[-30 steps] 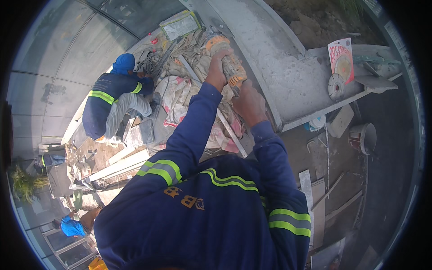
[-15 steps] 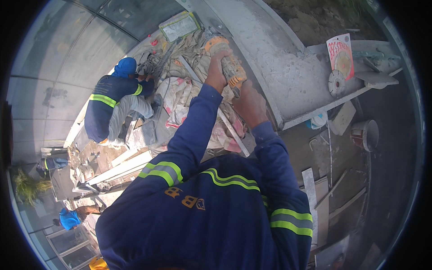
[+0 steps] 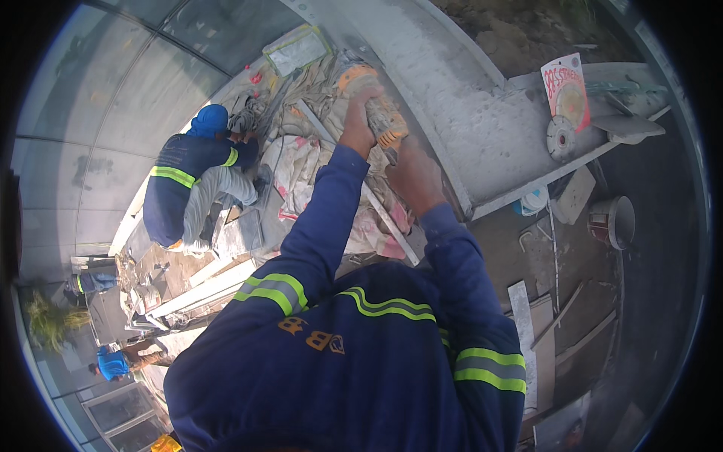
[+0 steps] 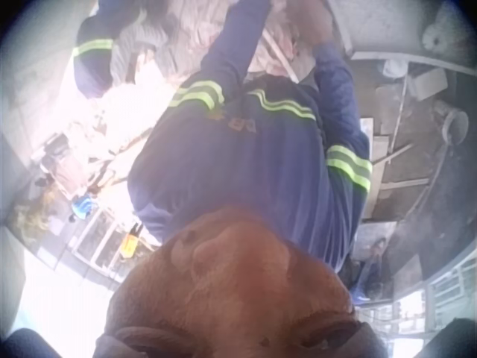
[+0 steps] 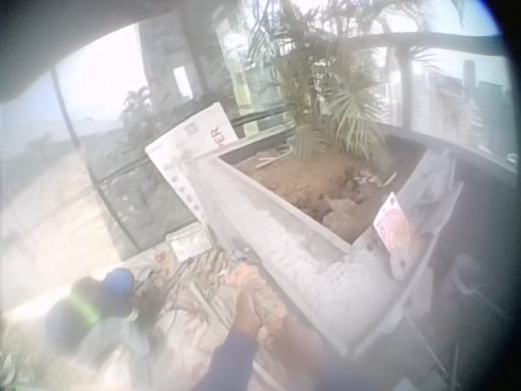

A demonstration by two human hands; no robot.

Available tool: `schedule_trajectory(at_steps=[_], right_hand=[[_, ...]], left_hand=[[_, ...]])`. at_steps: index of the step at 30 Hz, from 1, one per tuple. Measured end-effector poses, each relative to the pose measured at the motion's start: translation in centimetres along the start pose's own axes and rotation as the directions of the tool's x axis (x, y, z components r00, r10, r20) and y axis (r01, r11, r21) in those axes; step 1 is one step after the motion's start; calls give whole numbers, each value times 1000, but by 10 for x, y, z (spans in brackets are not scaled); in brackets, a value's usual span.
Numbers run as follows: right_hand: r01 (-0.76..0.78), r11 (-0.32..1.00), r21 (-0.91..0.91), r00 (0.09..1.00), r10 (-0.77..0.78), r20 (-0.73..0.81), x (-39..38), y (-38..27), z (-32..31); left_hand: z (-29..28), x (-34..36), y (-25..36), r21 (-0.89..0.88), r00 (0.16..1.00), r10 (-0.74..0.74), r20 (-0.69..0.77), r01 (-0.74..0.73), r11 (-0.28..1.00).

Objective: The person uses an angle grinder to smooth a concrete ledge at a construction site. The camera wearer holds the tool with both hands and moves it along the surface, generating dust. Other workers are visible nearby handling materials.

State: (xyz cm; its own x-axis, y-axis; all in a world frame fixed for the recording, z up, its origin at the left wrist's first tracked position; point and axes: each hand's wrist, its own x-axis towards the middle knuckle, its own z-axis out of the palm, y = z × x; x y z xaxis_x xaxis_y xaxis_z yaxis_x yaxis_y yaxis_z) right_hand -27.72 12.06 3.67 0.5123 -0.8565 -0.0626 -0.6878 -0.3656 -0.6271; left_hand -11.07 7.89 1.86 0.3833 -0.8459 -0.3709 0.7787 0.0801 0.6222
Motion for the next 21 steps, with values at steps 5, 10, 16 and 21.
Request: schedule_trajectory(at_steps=[5, 10, 16, 21], right_hand=[[-24, 1000, 20, 1000, 24, 0, 21, -6, 6], [-42, 999, 17, 999, 42, 29, 37, -15, 1], [-31, 999, 15, 999, 31, 16, 50, -17, 8], [5, 1000, 7, 1000, -5, -4, 42, -16, 7]], left_hand=[[-2, 19, 11, -10, 1000, 10, 15, -10, 1000], [0, 33, 20, 2, 999, 27, 24, -27, 1000], [-5, 47, 24, 20, 999, 22, 37, -23, 1000], [-5, 42, 23, 8, 1000, 4, 21, -4, 1000]])
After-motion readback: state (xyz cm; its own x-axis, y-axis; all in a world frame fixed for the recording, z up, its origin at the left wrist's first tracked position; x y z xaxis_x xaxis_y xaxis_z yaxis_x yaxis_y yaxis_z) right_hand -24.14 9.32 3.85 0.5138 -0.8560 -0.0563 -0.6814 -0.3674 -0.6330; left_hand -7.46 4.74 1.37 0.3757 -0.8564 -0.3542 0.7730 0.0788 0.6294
